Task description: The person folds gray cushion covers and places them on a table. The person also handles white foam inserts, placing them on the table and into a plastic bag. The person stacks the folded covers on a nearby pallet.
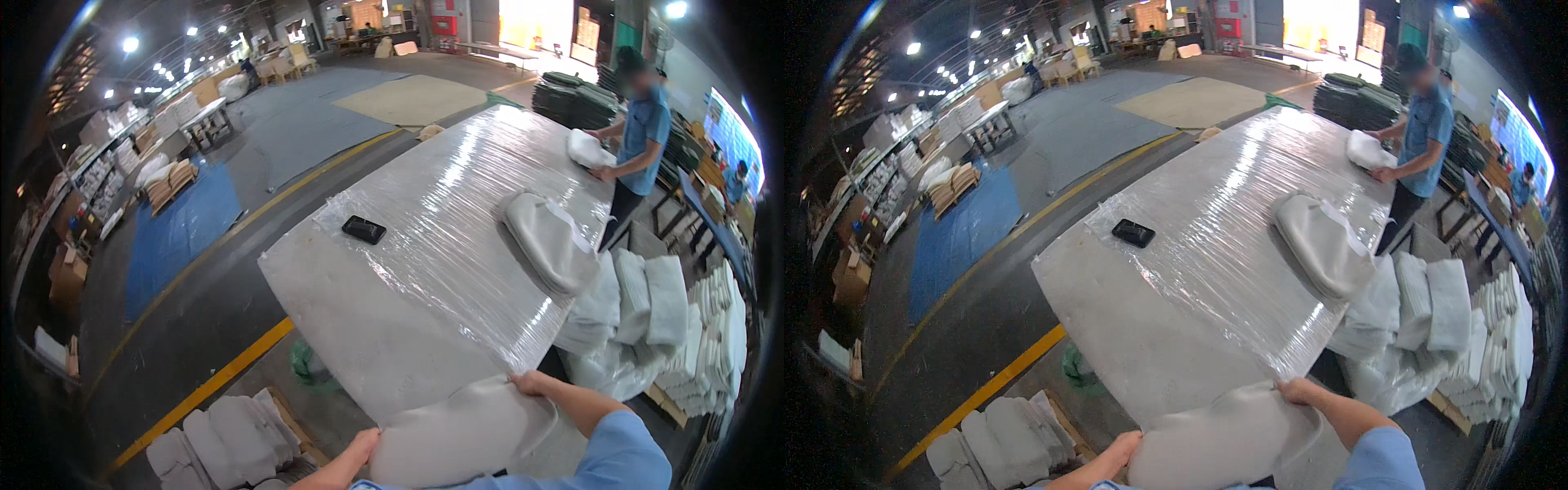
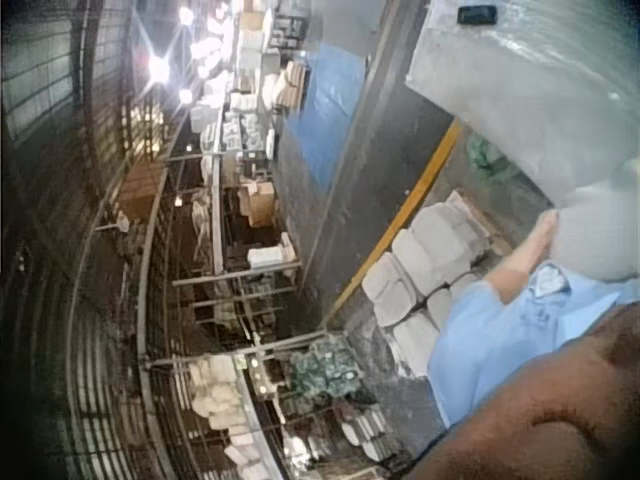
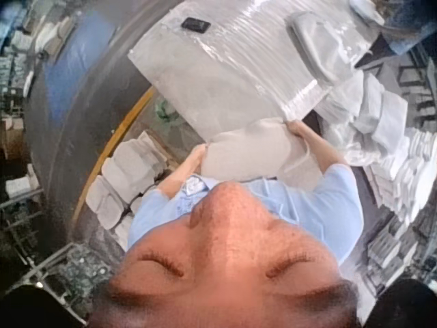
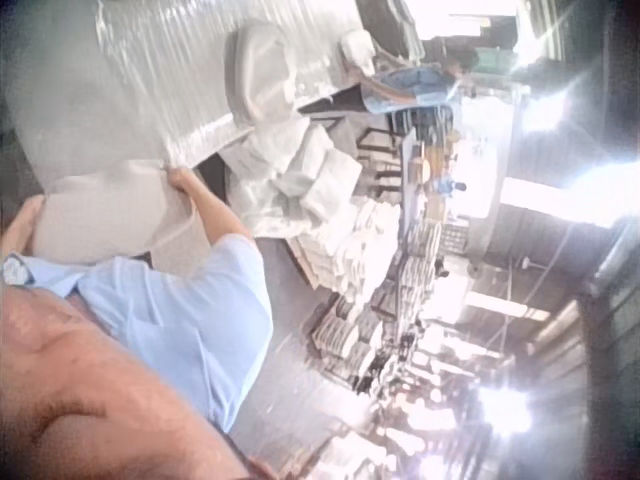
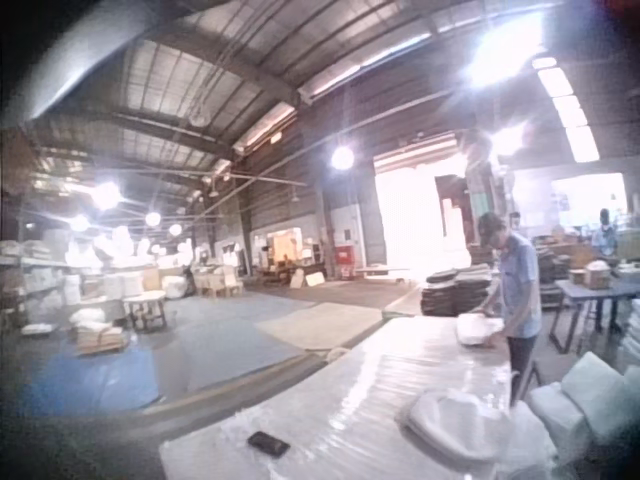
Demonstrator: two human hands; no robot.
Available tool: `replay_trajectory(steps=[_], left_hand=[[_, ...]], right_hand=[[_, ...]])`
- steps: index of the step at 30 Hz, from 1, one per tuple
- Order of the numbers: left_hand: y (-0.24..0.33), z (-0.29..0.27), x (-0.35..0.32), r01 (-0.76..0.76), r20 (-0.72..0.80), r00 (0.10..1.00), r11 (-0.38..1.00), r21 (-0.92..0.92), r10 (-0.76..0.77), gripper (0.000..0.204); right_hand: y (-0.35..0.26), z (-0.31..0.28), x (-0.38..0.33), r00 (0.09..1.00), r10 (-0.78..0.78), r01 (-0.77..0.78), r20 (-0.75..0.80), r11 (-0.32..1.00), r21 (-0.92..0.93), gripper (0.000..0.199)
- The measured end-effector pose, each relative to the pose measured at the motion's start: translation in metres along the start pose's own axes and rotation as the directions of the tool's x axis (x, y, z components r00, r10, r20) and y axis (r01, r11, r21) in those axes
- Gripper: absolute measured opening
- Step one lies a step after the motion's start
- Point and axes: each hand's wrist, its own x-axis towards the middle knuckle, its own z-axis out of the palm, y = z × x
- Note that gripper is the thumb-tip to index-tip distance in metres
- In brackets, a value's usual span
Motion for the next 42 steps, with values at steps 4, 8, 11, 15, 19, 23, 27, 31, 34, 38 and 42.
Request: replay_trajectory(steps=[4,8,11,15,19,23,27,31,34,38,42], left_hand=[[0.013,-0.01,-0.031,-0.147,-0.142,0.982,0.972,-0.181,0.122,0.06],[0.059,-0.023,-0.076,-0.418,-0.209,0.9,0.895,-0.156,0.383,0.057],[0.098,-0.021,-0.108,-0.687,-0.325,0.717,0.705,-0.176,0.617,0.047],[0.108,0.009,-0.13,-0.846,-0.35,0.48,0.53,0.057,0.804,0.042],[0.068,0.031,-0.109,-0.876,-0.391,0.4,0.471,0.101,0.829,0.038],[0.042,0.04,-0.097,-0.89,-0.408,0.356,0.438,0.126,0.841,0.044],[0.036,0.043,-0.1,-0.884,-0.414,0.344,0.439,0.159,0.843,0.051],[0.027,0.05,-0.107,-0.893,-0.408,0.314,0.413,0.178,0.857,0.055],[0.019,0.053,-0.104,-0.899,-0.398,0.345,0.422,0.121,0.85,0.056],[0.014,0.054,-0.107,-0.877,-0.34,0.4,0.463,0.128,0.851,0.053],[0.002,0.042,-0.107,-0.753,-0.31,0.656,0.572,-0.325,0.688,0.049]], right_hand=[[0.007,-0.01,-0.025,0.986,-0.124,0.127,-0.111,0.992,0.023,0.085],[-0.024,-0.043,-0.051,0.956,-0.19,0.208,-0.224,0.976,0.059,0.082],[-0.042,-0.074,-0.067,0.72,-0.346,0.595,-0.602,0.754,0.278,0.067],[-0.045,-0.088,-0.063,0.645,-0.094,0.75,-0.758,0.268,0.605,0.06],[-0.045,-0.055,-0.05,0.723,0.013,0.69,-0.69,0.004,0.724,0.054],[-0.033,-0.036,-0.051,0.718,-0.101,0.674,-0.689,-0.151,0.724,0.061],[-0.014,-0.042,-0.06,0.745,-0.327,0.501,-0.582,-0.302,0.811,0.08],[-0.009,-0.036,-0.068,0.779,-0.268,0.489,-0.568,-0.309,0.816,0.071],[-0.001,-0.029,-0.07,0.776,-0.251,0.55,-0.579,-0.18,0.815,0.055],[0.011,-0.026,-0.081,0.733,-0.237,0.664,-0.638,0.045,0.746,0.057],[0.015,-0.029,-0.107,0.86,-0.248,0.491,-0.445,0.168,0.855,0.061]])
